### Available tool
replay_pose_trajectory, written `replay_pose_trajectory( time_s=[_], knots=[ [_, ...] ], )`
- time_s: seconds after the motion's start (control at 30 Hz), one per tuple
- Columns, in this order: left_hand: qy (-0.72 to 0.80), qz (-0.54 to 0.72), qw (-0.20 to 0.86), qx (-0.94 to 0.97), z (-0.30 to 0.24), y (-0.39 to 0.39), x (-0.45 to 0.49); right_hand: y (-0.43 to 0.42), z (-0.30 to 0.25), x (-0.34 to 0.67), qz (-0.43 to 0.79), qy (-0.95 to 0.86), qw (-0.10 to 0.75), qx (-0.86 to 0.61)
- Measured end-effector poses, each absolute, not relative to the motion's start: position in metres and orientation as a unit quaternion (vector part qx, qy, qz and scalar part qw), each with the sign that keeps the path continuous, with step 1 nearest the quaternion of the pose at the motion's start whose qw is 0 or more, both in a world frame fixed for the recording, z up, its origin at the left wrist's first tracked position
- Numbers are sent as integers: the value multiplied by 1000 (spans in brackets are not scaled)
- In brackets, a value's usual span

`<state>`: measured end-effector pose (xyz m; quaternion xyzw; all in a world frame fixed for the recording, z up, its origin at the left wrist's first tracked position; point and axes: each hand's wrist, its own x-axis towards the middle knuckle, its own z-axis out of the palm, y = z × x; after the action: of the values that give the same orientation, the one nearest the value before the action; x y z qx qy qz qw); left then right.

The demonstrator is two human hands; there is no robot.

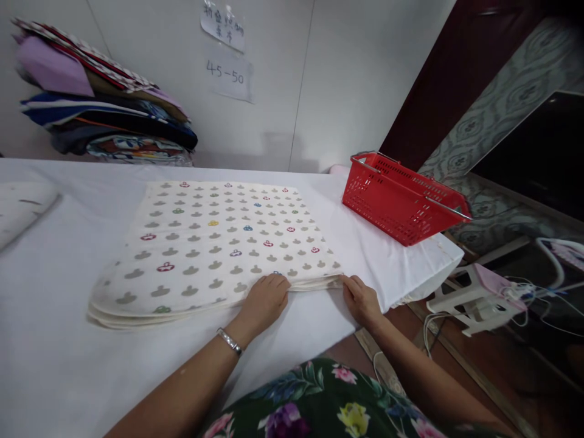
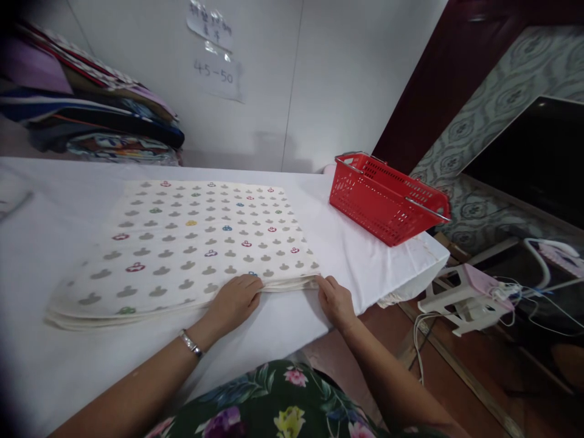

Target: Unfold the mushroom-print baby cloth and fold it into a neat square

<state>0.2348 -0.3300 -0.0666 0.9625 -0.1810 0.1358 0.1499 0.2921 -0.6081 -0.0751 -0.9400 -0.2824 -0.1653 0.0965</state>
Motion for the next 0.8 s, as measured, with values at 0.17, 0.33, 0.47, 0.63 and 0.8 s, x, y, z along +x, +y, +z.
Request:
replay_pose_trajectory(
  time_s=[0.17,0.33,0.47,0.63,0.8],
  knots=[
    [-181,138,139,964,-66,-330,234,-603,-69,288,-141,-257,57,-954],
    [-182,141,137,963,-66,-331,234,-599,-64,286,-119,-245,45,-961],
    [-183,142,134,964,-65,-331,233,-596,-63,287,-116,-219,43,-968],
    [-184,136,122,966,-64,-331,233,-591,-62,288,-94,-169,45,-980],
    [-189,128,108,968,-62,-333,233,-589,-62,289,-68,-131,50,-988]
  ],
)
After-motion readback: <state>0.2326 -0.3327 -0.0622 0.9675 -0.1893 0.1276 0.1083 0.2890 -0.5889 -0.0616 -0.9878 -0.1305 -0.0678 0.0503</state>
